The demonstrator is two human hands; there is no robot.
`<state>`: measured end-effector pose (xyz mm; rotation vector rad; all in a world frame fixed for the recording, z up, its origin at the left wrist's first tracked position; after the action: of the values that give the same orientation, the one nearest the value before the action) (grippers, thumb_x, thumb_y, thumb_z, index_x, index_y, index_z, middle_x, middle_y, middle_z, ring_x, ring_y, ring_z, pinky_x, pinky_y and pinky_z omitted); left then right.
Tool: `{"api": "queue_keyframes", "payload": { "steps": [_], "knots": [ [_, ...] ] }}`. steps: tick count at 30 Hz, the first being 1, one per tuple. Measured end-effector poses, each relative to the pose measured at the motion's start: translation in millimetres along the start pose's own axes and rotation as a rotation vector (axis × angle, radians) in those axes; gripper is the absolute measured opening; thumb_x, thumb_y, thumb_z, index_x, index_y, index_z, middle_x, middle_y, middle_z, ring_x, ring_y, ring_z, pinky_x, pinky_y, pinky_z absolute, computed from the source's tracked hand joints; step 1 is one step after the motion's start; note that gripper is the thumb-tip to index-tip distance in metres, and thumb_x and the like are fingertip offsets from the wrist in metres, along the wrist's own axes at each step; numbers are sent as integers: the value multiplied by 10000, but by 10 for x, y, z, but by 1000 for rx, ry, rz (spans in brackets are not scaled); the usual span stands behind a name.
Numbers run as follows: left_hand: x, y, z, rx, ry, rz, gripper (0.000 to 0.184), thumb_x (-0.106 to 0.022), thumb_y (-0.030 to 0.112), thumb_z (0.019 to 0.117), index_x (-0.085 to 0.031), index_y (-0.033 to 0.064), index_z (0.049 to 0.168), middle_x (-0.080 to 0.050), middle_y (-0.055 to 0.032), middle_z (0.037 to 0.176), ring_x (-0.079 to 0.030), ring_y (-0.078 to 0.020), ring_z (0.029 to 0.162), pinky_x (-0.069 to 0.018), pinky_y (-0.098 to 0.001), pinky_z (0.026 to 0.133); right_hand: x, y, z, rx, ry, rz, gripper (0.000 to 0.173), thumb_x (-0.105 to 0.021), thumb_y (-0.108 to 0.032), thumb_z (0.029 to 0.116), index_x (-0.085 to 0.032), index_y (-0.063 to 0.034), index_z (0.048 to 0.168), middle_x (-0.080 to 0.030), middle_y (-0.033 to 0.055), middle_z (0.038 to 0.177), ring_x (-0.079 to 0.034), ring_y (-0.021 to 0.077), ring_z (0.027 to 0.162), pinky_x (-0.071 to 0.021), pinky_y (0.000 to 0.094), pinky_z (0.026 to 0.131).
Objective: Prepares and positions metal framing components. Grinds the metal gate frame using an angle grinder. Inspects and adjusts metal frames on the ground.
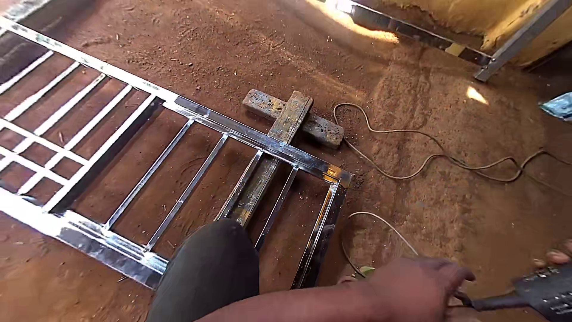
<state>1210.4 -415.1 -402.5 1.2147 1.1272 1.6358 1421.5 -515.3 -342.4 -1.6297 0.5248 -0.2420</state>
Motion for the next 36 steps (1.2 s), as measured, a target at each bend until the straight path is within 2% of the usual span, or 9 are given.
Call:
{"api": "queue_keyframes", "payload": {
  "steps": [2,5,11,18,24,28,30,33,36],
  "knots": [
    [-60,166,50,-3,72,-141,713,-739,348,942,-429,60,1515,-649,-148,1301,-688,-279,1089,-591,-488,914,-445,-42,205,-130,26,-46,594,-900,-371,692,-676,-198,1214,-736,19,1041,-732,167,920,-625,349,805],
    [118,153,-71,195,286,-188,836,-783,398,873,-397,-16,1489,-681,-171,1202,-714,-286,1019,-614,-496,856,-1197,49,392,-214,255,-275,446,-746,-252,733,-621,-95,1131,-744,106,866,-748,225,734,-638,389,630],
    [694,-822,-465,584,389,-8,753,-766,475,774,-531,62,1358,-735,-82,983,-731,-259,934,-605,-536,810,-2159,717,832,-229,334,-531,468,-827,-67,758,-644,4,1183,-733,190,904,-734,309,752,-629,485,670],
    [991,-1040,-713,596,137,-394,1166,-934,331,639,-266,-6,1533,-561,-233,1368,-607,-330,1218,-517,-540,1018,-2382,1233,821,-173,505,-717,516,-918,-192,727,-663,-2,1134,-714,156,912,-693,292,839,-558,543,773],
    [1060,-1079,-763,510,93,-203,1325,-957,447,643,-114,-12,1557,-640,-236,1230,-657,-354,1156,-536,-575,984,-2253,1512,682,-67,468,-109,384,-793,-162,845,-662,27,1152,-743,167,955,-741,244,848,-639,430,763],
    [923,-1053,-843,338,8,-668,1201,-873,218,762,-22,63,1596,-622,-189,1239,-706,-238,980,-617,-423,819,-2291,1524,643,-28,265,298,481,-681,-325,830,-574,-39,1201,-729,172,988,-749,264,882,-642,453,759],
    [696,-1111,-884,334,-121,-977,837,-788,163,823,-280,95,1484,-676,-142,1102,-713,-233,864,-624,-417,736,-2165,1582,729,-81,163,360,609,-767,-370,791,-553,-1,1226,-719,239,1012,-746,358,906,-631,548,805],
    [503,-1271,-887,389,-152,-1158,550,-628,429,973,-493,99,1392,-686,-131,1148,-694,-257,977,-600,-497,809,-2078,1561,814,-185,212,-311,536,-740,-264,841,-579,40,1251,-729,204,958,-742,297,830,-635,466,741],
    [538,-1513,-922,459,384,-1506,899,-275,800,967,-519,72,1435,-642,-203,1305,-643,-354,1159,-531,-606,953,-2578,1451,878,-207,121,-1323,889,-915,-348,746,-495,-87,1485,-714,235,1097,-699,416,1008,-550,644,880]
  ]
}}
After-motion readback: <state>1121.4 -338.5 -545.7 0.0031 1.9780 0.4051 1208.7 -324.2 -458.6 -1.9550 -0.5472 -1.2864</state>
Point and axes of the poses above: each hand's wrist, its own z-axis towards the middle knuckle, its own x-axis out of the back of the hand, y = z × x, the point moved 7 cm from there along z, towards the middle knuckle
